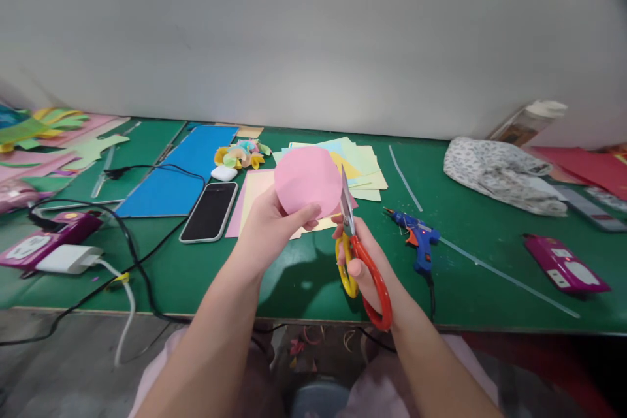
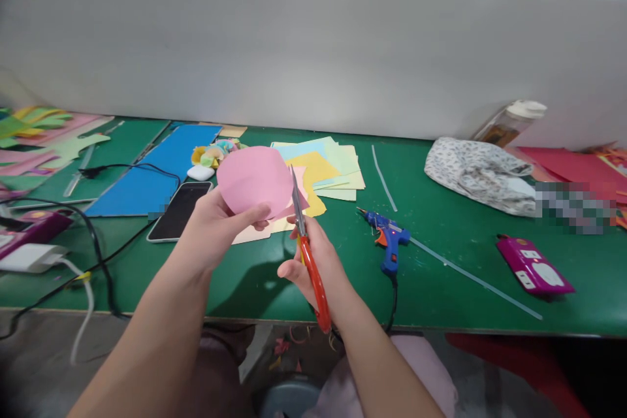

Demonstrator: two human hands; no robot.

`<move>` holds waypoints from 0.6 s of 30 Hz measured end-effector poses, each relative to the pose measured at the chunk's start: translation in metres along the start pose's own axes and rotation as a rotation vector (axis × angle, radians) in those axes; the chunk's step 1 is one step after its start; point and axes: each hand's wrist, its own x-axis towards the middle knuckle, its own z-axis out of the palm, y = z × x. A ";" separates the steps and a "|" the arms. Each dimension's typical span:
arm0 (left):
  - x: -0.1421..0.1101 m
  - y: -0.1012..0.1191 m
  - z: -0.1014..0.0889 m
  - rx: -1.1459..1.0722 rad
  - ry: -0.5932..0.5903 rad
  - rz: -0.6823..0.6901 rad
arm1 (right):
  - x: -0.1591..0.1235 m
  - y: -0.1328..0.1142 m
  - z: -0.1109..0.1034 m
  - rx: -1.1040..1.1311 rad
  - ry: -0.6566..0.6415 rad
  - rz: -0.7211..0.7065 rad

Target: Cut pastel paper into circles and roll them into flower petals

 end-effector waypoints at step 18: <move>0.002 0.000 -0.002 0.004 -0.021 -0.020 | -0.002 -0.001 -0.003 0.005 0.025 -0.010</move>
